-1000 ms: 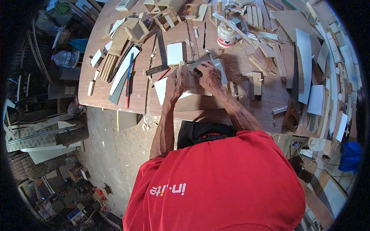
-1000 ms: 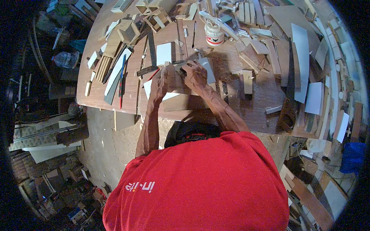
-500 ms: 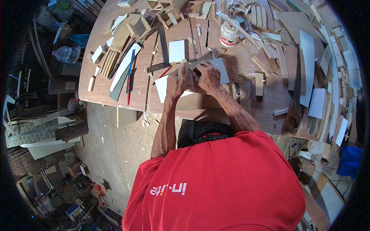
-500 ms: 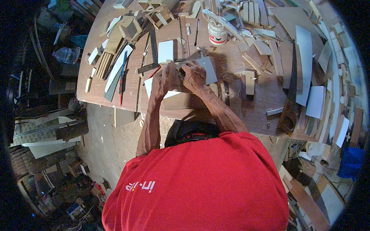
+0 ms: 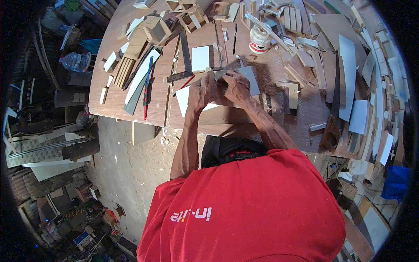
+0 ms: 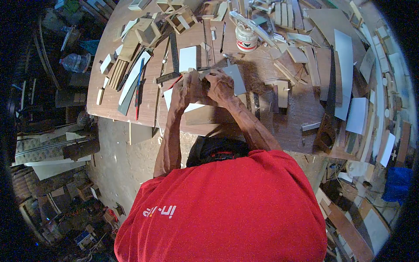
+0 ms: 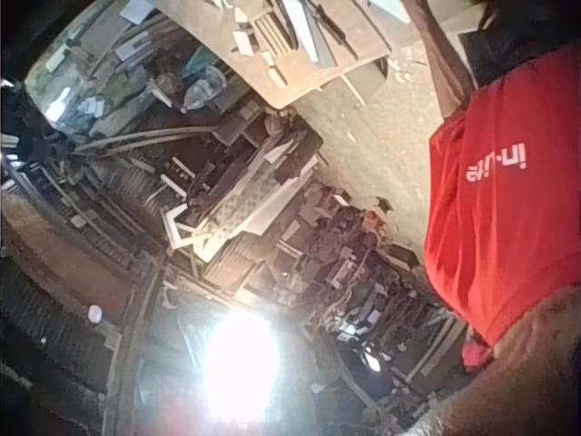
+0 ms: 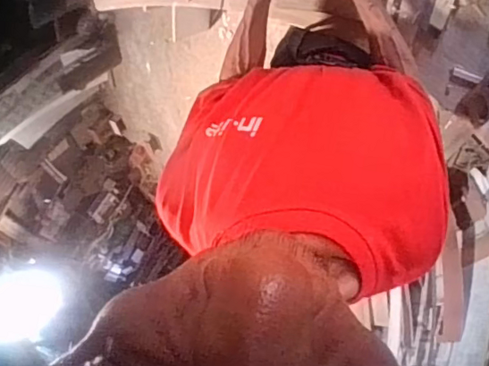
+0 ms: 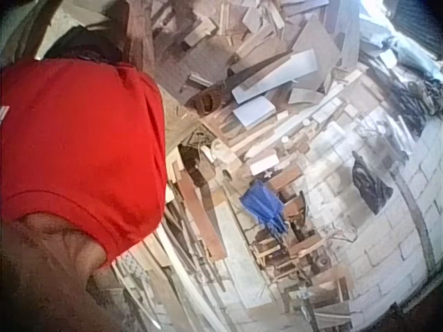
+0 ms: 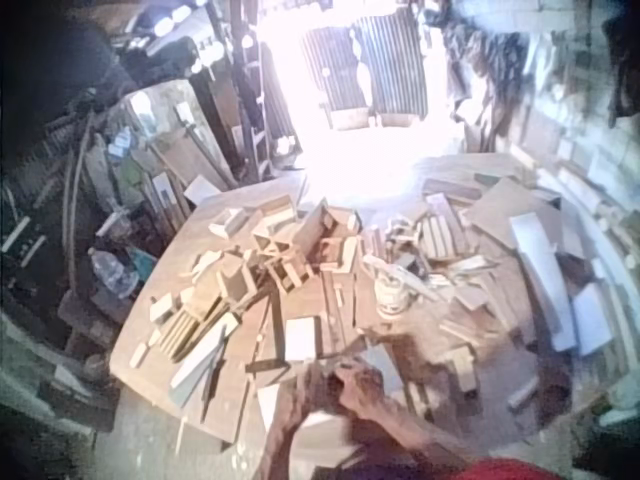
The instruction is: The person applies glue to wooden pieces with a stick and fits the pieces together by hand to assemble a wooden structure.
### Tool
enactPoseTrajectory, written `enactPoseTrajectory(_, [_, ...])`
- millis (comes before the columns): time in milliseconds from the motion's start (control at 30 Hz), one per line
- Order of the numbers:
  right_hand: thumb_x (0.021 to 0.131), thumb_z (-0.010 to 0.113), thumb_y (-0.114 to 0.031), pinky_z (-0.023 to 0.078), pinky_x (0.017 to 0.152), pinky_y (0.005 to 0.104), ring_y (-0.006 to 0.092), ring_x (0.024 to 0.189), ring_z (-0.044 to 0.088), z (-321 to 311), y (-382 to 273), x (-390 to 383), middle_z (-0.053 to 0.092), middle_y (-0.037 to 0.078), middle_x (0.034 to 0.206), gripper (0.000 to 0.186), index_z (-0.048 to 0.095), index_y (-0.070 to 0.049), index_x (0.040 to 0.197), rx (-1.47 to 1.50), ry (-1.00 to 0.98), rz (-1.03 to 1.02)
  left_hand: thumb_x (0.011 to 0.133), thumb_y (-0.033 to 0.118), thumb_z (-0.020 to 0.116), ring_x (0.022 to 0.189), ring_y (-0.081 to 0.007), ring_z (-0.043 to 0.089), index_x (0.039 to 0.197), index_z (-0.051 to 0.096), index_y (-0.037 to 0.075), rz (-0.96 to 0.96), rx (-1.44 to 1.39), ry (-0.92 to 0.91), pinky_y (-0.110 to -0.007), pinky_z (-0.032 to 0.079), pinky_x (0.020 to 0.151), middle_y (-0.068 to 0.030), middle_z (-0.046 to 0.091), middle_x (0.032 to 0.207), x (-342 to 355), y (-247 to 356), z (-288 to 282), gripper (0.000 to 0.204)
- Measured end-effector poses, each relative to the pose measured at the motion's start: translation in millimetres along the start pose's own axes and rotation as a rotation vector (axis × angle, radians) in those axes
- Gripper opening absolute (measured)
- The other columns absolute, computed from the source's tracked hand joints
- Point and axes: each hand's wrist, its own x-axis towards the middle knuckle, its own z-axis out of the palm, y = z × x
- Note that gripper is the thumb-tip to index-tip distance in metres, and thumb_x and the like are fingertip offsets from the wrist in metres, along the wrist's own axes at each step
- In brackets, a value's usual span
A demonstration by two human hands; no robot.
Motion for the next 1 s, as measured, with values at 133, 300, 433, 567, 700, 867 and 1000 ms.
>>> enactPoseTrajectory(133, [0.069, 0.072, -0.016, 0.050, 0.077, 0.0449, 0.0360, 0.091, 0.063, 7.9, 6.0, -0.3, 0.065, 0.014, 0.098, 0.025, 0.068, -0.005, 0.091, -0.020, -0.011, -0.001, 0.101, 0.034, 0.039, 0.087, -0.0416, 0.066, 0.113, 0.062, -0.002, 0.198, 0.154, -0.002, -0.043, 0.051, 0.073, -0.0257, 0.068, 0.096, 4.3, -12.3, -1.1, 0.044])
enactPoseTrajectory(300, [0.073, 0.071, -0.027, 0.050, 0.075, 0.0460, 0.0366, 0.088, 0.062, 6.1, 0.3, 1.5, 0.065, 0.015, 0.091, 0.027, 0.065, -0.005, 0.087, -0.035, 0.002, 0.022, 0.101, 0.034, 0.039, 0.085, -0.0410, 0.066, 0.113, 0.062, -0.001, -0.005, -0.039, -0.012, -0.043, 0.051, 0.073, -0.0244, 0.068, 0.095, 1.0, -5.3, -1.2, 0.044])
enactPoseTrajectory(433, [0.072, 0.072, -0.028, 0.049, 0.075, 0.0466, 0.0368, 0.087, 0.062, 5.5, -1.9, 0.6, 0.065, 0.015, 0.088, 0.028, 0.064, -0.004, 0.084, -0.021, -0.021, 0.045, 0.101, 0.038, 0.039, 0.081, -0.0383, 0.066, 0.110, 0.063, -0.001, -0.144, -0.076, -0.014, -0.042, 0.051, 0.073, -0.0227, 0.068, 0.092, 0.1, 2.7, -1.5, 0.047])
enactPoseTrajectory(567, [0.072, 0.072, -0.028, 0.049, 0.074, 0.0461, 0.0368, 0.087, 0.062, 3.1, -8.4, 0.6, 0.065, 0.015, 0.088, 0.026, 0.065, -0.005, 0.084, -0.064, -0.032, 0.106, 0.102, 0.041, 0.038, 0.078, -0.0347, 0.066, 0.109, 0.064, -0.001, -0.133, -0.054, 0.019, -0.040, 0.050, 0.073, -0.0217, 0.069, 0.089, -1.3, 8.3, -2.1, 0.050])
enactPoseTrajectory(700, [0.072, 0.072, -0.021, 0.050, 0.074, 0.0456, 0.0360, 0.089, 0.062, 10.2, 0.4, 1.1, 0.065, 0.015, 0.088, 0.021, 0.066, -0.007, 0.085, -0.139, -0.031, 0.108, 0.102, 0.040, 0.037, 0.078, -0.0330, 0.066, 0.108, 0.065, -0.001, -0.112, 0.008, 0.004, -0.039, 0.050, 0.073, -0.0212, 0.069, 0.088, -0.3, 15.5, -3.3, 0.050])
enactPoseTrajectory(867, [0.070, 0.069, -0.012, 0.050, 0.073, 0.0451, 0.0356, 0.089, 0.062, 16.0, 4.4, -1.7, 0.065, 0.015, 0.086, 0.018, 0.066, -0.007, 0.087, -0.183, -0.040, 0.041, 0.103, 0.038, 0.037, 0.082, -0.0348, 0.066, 0.107, 0.065, -0.001, -0.087, -0.002, 0.025, -0.039, 0.050, 0.074, -0.0212, 0.069, 0.090, -2.0, 12.9, -2.4, 0.048])
enactPoseTrajectory(1000, [0.069, 0.069, -0.008, 0.049, 0.071, 0.0455, 0.0371, 0.086, 0.062, 9.0, -3.5, 3.9, 0.065, 0.015, 0.085, 0.018, 0.065, -0.007, 0.087, -0.105, 0.011, 0.037, 0.103, 0.037, 0.038, 0.084, -0.0355, 0.067, 0.107, 0.065, 0.000, -0.120, -0.042, 0.011, -0.040, 0.050, 0.075, -0.0215, 0.069, 0.092, -2.5, 2.9, -2.9, 0.047])
